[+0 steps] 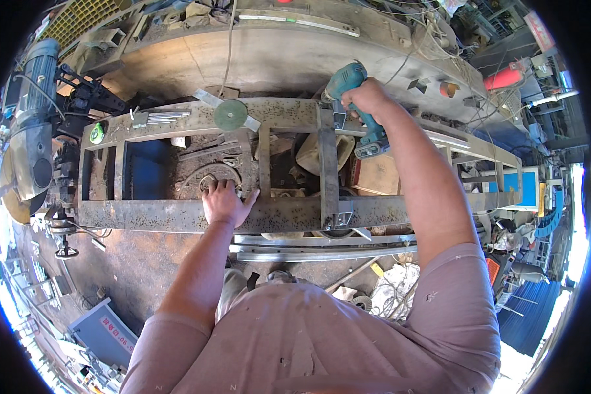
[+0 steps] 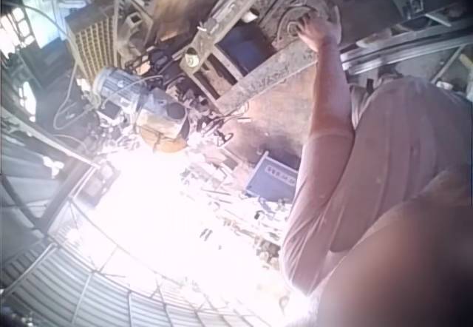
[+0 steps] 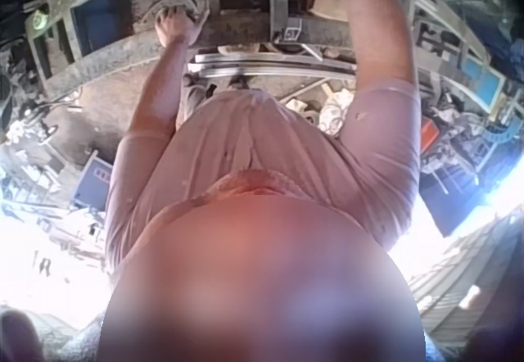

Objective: The person cuts a long metal bar into short segments using a chop saw, then uses a handheld angle grinder to smooth the cut edges of the segments. The cut pieces are placed on a nearby workbench.

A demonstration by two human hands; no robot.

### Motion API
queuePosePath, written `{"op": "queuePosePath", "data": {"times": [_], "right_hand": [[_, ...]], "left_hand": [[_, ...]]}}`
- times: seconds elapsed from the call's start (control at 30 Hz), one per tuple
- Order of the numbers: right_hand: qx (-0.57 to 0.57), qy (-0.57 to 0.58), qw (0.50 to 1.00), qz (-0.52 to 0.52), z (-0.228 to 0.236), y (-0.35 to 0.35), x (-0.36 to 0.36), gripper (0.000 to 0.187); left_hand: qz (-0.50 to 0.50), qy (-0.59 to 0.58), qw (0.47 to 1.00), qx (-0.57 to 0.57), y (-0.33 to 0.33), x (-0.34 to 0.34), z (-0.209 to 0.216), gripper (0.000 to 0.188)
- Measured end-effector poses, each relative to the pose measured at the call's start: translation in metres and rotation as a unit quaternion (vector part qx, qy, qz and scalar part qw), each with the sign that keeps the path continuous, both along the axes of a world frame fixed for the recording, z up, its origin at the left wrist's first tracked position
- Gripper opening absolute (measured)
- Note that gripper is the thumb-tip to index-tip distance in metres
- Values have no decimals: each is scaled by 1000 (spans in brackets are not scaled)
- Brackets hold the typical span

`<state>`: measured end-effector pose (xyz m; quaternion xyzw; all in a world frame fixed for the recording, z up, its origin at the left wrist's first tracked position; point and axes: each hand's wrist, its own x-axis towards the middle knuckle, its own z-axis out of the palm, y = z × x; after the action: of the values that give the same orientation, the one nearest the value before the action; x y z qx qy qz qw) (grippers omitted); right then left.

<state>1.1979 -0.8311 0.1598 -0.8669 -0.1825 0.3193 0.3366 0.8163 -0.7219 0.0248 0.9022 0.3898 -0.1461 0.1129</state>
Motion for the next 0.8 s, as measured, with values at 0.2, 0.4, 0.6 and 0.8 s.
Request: {"op": "queuePosePath", "data": {"times": [0.2, 0.4, 0.6, 0.8], "right_hand": [[53, 49, 997, -7, 15, -15, -7, 10], [119, 194, 972, 51, 7, -35, -79, 18], [79, 311, 943, 93, -31, -36, -167, 20], [55, 355, 929, 91, -43, -36, -193, 22]], "left_hand": [[15, 9, 999, -34, 2, 0, 1, 86], [30, -21, 999, -13, -1, -2, -5, 91], [20, -81, 996, -3, -1, -8, -14, 80], [-46, -111, 993, 16, 5, -14, -25, 43]]}}
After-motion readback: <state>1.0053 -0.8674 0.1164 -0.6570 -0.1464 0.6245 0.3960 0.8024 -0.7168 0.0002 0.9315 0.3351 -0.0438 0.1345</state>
